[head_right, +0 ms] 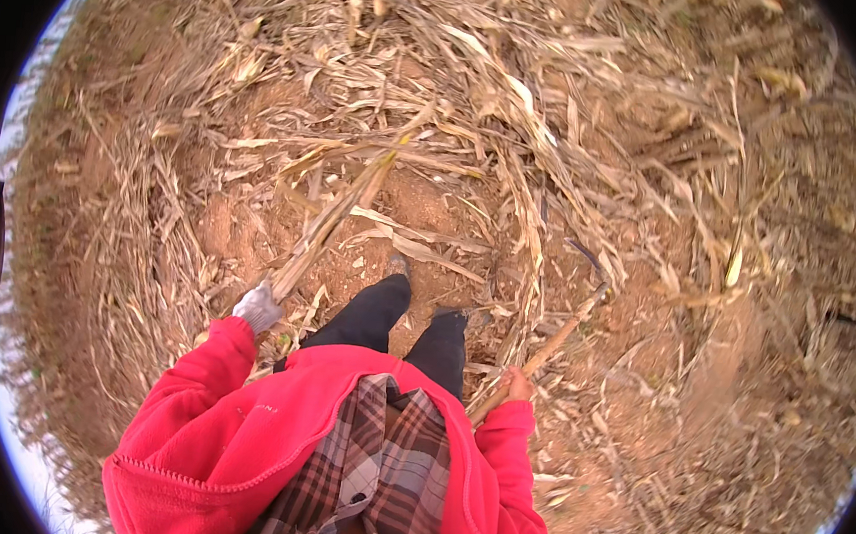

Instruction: The person uses a hoe to repeatedly strike and pull dry corn stalks and leaves on the ground, clearing a patch of soil in a harvested field. The person moves forward while working, and other workers are visible in the background.

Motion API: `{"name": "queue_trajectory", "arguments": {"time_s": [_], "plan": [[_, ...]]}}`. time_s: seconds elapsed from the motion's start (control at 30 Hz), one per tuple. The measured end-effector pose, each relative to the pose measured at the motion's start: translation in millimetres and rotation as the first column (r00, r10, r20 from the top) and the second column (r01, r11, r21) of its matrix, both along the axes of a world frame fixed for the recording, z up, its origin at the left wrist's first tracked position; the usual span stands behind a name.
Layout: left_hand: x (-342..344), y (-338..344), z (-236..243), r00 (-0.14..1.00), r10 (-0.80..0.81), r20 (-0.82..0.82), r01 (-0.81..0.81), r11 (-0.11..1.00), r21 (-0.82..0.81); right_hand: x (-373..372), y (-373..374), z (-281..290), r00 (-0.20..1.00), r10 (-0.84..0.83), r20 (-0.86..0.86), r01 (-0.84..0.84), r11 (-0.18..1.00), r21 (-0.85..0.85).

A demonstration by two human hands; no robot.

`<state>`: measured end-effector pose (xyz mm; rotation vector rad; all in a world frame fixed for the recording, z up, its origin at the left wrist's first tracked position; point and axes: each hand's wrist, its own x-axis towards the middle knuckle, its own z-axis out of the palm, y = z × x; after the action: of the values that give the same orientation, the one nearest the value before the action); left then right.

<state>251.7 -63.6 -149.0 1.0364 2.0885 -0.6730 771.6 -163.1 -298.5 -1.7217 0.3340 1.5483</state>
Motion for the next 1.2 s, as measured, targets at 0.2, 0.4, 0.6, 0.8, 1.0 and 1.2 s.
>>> {"name": "queue_trajectory", "arguments": {"time_s": [0.2, 0.4, 0.6, 0.8, 1.0, 1.2], "plan": [[-18.6, -16.2, 15.6, 0.996, -0.068, 0.053, 0.062, 0.992, 0.114, -9.4, 71.9, 11.2, 0.993, 0.096, 0.061, -0.102, 0.990, 0.094], [3.0, -104.4, 8.6, 1.000, 0.015, 0.018, -0.018, 0.984, 0.175, -10.6, 156.0, 4.6, 0.927, 0.368, -0.079, -0.358, 0.927, 0.116], [104.2, -208.3, 4.7, 0.929, 0.365, 0.056, -0.368, 0.902, 0.226, -14.1, 232.0, -27.4, 0.643, 0.758, -0.111, -0.747, 0.652, 0.129], [193.0, -259.8, 5.6, 0.748, 0.658, 0.084, -0.661, 0.728, 0.183, -42.3, 268.5, -29.4, 0.392, 0.908, -0.147, -0.882, 0.417, 0.219], [236.2, -283.0, 3.9, 0.650, 0.759, 0.036, -0.746, 0.629, 0.219, -60.7, 276.0, -23.4, 0.220, 0.971, -0.088, -0.964, 0.230, 0.131], [252.5, -294.1, -11.7, 0.546, 0.832, 0.099, -0.826, 0.515, 0.229, -67.6, 283.8, -42.9, 0.046, 0.988, -0.145, -0.998, 0.050, 0.025]]}}
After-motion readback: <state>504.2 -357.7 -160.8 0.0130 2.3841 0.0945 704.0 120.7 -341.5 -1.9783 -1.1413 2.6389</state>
